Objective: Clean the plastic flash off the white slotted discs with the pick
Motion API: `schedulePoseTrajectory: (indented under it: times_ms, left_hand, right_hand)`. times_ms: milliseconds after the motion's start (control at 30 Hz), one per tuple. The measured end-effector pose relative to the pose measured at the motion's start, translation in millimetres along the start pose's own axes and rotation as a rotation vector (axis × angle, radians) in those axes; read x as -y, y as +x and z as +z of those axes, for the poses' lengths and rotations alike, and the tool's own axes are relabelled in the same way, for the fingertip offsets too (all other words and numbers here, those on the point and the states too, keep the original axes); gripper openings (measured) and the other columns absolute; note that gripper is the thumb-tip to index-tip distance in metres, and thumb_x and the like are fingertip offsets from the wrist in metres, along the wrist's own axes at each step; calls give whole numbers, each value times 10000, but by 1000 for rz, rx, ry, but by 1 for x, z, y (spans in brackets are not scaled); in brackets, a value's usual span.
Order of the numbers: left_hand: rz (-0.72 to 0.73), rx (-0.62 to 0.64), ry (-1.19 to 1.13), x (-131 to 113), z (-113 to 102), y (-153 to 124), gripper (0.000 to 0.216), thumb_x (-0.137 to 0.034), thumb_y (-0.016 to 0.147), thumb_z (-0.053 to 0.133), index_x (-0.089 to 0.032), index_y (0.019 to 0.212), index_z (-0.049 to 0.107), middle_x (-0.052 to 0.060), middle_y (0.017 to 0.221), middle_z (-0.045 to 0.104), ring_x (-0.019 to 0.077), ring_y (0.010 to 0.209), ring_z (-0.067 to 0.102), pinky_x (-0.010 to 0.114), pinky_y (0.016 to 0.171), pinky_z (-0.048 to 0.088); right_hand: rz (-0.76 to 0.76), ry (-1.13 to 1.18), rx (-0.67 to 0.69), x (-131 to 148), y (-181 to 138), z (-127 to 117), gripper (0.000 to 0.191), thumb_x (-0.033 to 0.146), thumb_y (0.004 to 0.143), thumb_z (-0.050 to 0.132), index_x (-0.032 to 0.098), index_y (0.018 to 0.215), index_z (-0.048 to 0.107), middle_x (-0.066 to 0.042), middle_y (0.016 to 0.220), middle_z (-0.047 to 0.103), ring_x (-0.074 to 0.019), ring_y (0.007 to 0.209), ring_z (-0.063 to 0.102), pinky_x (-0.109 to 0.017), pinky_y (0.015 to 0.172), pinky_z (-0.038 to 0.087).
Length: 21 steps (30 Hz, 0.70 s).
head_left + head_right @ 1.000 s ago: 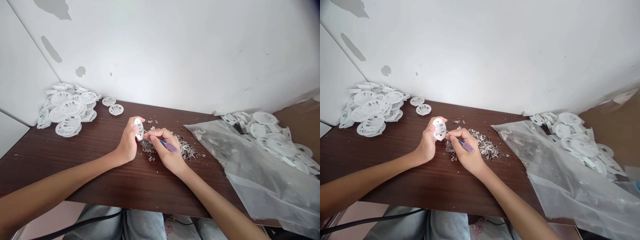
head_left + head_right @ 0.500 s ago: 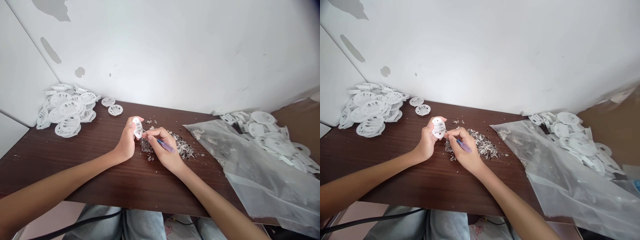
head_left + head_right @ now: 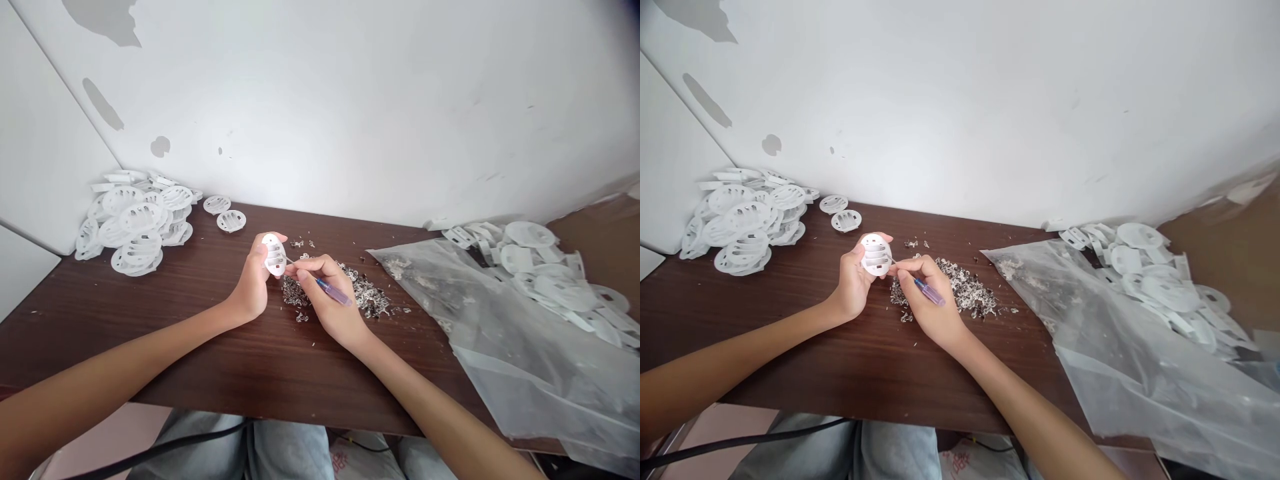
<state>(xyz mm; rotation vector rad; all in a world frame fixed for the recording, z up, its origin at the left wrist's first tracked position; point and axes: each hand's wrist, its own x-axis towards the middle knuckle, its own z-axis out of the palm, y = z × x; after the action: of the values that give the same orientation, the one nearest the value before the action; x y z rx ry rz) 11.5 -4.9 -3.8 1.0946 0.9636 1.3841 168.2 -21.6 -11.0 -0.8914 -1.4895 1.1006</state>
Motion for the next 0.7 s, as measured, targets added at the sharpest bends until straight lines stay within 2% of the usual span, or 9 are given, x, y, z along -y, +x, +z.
schedulePoseTrajectory:
  times_ms: [267,500,700]
  left_hand:
    - [39,25,45,0,-2,-2,452,-582,918,386,-220,1106,580,6,761,519,207,694,483,359,678,412]
    - [62,84,75,4,-6,-3,454,-564,937,378,-216,1133,594,7,773,521,198,682,475,348,655,385]
    - [69,117,109,4,-6,-6,449,-581,944,379,-226,1131,581,3,763,511,204,693,491,355,676,392]
  right_hand:
    - [1,-23,1,1,-1,0,222,485,994,668,266,1028,680,-52,1066,785,-229,1052,756,-438,971,599]
    - [-86,-95,6,6,0,-2,148,419,1005,664,281,998,716,-37,1013,790,-225,985,756,-424,914,601]
    - [-98,-110,9,5,0,-4,120,390,1008,662,288,986,721,-34,998,790,-225,975,760,-411,899,608]
